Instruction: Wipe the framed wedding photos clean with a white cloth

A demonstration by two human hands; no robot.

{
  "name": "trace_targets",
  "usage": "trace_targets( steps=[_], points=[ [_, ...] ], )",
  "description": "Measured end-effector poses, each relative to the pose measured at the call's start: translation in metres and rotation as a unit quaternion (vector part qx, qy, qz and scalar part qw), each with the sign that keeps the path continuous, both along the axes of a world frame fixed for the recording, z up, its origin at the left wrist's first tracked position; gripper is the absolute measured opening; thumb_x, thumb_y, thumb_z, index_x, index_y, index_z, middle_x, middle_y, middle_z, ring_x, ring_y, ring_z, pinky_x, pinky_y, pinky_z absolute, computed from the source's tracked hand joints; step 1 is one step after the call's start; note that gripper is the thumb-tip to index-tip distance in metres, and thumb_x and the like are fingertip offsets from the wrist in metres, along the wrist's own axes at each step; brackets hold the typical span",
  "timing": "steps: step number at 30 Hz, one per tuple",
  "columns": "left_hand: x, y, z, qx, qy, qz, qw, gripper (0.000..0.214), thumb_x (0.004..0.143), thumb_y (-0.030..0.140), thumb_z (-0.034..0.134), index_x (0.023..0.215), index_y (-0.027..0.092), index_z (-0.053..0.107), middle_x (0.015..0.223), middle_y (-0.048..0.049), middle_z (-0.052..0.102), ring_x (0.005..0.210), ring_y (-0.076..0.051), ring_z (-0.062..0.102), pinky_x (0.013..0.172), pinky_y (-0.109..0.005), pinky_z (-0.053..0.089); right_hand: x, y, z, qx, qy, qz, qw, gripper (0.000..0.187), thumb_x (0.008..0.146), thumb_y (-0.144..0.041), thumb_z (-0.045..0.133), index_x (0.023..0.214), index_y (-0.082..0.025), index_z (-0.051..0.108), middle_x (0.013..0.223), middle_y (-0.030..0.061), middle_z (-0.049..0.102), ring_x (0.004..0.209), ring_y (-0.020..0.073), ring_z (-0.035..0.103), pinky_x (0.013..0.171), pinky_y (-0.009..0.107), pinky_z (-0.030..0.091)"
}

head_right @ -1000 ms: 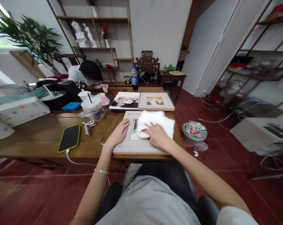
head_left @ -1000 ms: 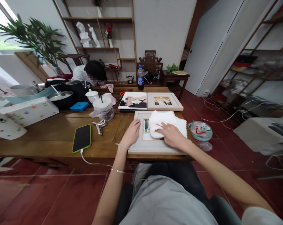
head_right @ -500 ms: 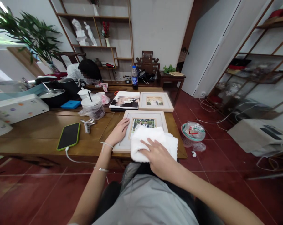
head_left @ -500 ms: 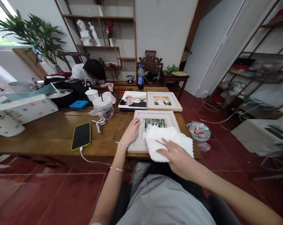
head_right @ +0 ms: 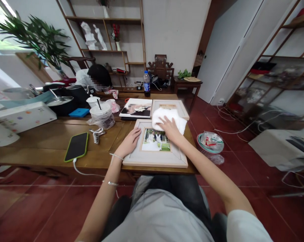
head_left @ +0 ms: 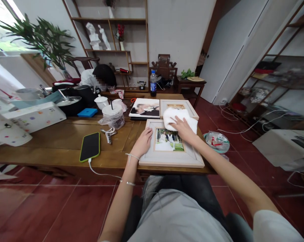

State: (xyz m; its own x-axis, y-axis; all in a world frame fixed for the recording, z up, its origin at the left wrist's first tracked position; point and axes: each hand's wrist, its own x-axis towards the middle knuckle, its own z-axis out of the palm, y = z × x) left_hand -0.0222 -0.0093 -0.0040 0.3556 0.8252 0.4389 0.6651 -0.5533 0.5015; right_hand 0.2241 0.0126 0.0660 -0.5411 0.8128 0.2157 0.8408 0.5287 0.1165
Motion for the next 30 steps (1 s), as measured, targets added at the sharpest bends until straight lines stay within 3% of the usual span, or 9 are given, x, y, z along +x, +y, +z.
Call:
trace_targets(
  steps=[4,9,13,17,20,23,27,30],
  points=[
    [0.000,0.000,-0.001,0.000,-0.002,0.002,1.000,0.040,0.090,0.016,0.036,0.126,0.011,0.053,0.136,-0.0157,0.049,0.134,-0.025,0.036,0.112,-0.047,0.030,-0.014,-0.024,-0.001,-0.050,-0.029,0.005,0.998,0.066,0.068,0.008,0.038,0.125,-0.019,0.055,0.145,0.0111,0.040,0.132,0.0339,0.032,0.100,0.060,0.027],
    [0.001,0.001,-0.002,0.007,-0.005,0.002,1.000,0.041,0.089,0.014,0.036,0.127,0.012,0.052,0.136,-0.0147,0.049,0.134,-0.024,0.036,0.113,-0.047,0.030,-0.024,-0.092,0.012,-0.111,-0.046,0.038,0.992,0.057,0.072,-0.001,0.044,0.124,-0.019,0.057,0.141,0.0142,0.045,0.126,0.0341,0.041,0.097,0.055,0.033],
    [0.000,0.001,-0.002,0.011,0.002,0.000,1.000,0.042,0.088,0.013,0.036,0.127,0.011,0.052,0.135,-0.0155,0.049,0.134,-0.024,0.035,0.113,-0.048,0.030,-0.025,-0.143,0.028,-0.153,-0.062,0.058,0.985,0.059,0.070,-0.001,0.045,0.125,-0.017,0.056,0.141,0.0160,0.044,0.126,0.0352,0.043,0.097,0.053,0.037],
    [0.001,0.000,-0.001,0.006,0.003,0.004,1.000,0.042,0.089,0.013,0.035,0.126,0.009,0.052,0.135,-0.0169,0.049,0.134,-0.025,0.035,0.113,-0.047,0.030,-0.023,-0.165,0.029,-0.162,-0.037,0.079,0.983,0.062,0.067,0.002,0.043,0.125,-0.018,0.056,0.142,0.0138,0.043,0.129,0.0338,0.040,0.101,0.053,0.036],
    [0.001,0.000,-0.002,0.006,-0.008,0.003,1.000,0.042,0.089,0.013,0.035,0.127,0.011,0.052,0.136,-0.0152,0.049,0.135,-0.024,0.035,0.113,-0.047,0.029,-0.021,-0.160,0.016,-0.150,0.002,0.094,0.984,0.068,0.063,0.003,0.044,0.127,-0.020,0.055,0.146,0.0105,0.039,0.135,0.0320,0.031,0.107,0.054,0.028],
    [0.001,0.001,-0.003,0.008,-0.004,0.001,1.000,0.042,0.089,0.013,0.035,0.127,0.012,0.052,0.136,-0.0145,0.049,0.135,-0.024,0.035,0.113,-0.047,0.029,-0.018,-0.138,0.004,-0.146,0.036,0.096,0.984,0.070,0.063,0.003,0.045,0.128,-0.020,0.054,0.147,0.0099,0.037,0.138,0.0295,0.026,0.109,0.053,0.024],
    [0.000,0.001,-0.003,0.009,0.001,-0.001,1.000,0.041,0.090,0.014,0.035,0.127,0.012,0.052,0.136,-0.0146,0.049,0.135,-0.024,0.035,0.113,-0.048,0.030,-0.011,-0.092,-0.001,-0.112,0.060,0.058,0.990,0.071,0.065,0.005,0.043,0.132,-0.017,0.049,0.146,0.0147,0.037,0.137,0.0269,0.029,0.109,0.049,0.027],
    [0.000,0.000,-0.002,0.006,0.005,0.005,1.000,0.040,0.091,0.016,0.035,0.126,0.010,0.053,0.136,-0.0160,0.048,0.135,-0.025,0.035,0.113,-0.046,0.030,-0.007,-0.051,0.003,-0.023,0.061,0.032,0.997,0.075,0.063,0.011,0.036,0.132,-0.017,0.048,0.150,0.0116,0.031,0.140,0.0257,0.020,0.110,0.050,0.024]
  ],
)
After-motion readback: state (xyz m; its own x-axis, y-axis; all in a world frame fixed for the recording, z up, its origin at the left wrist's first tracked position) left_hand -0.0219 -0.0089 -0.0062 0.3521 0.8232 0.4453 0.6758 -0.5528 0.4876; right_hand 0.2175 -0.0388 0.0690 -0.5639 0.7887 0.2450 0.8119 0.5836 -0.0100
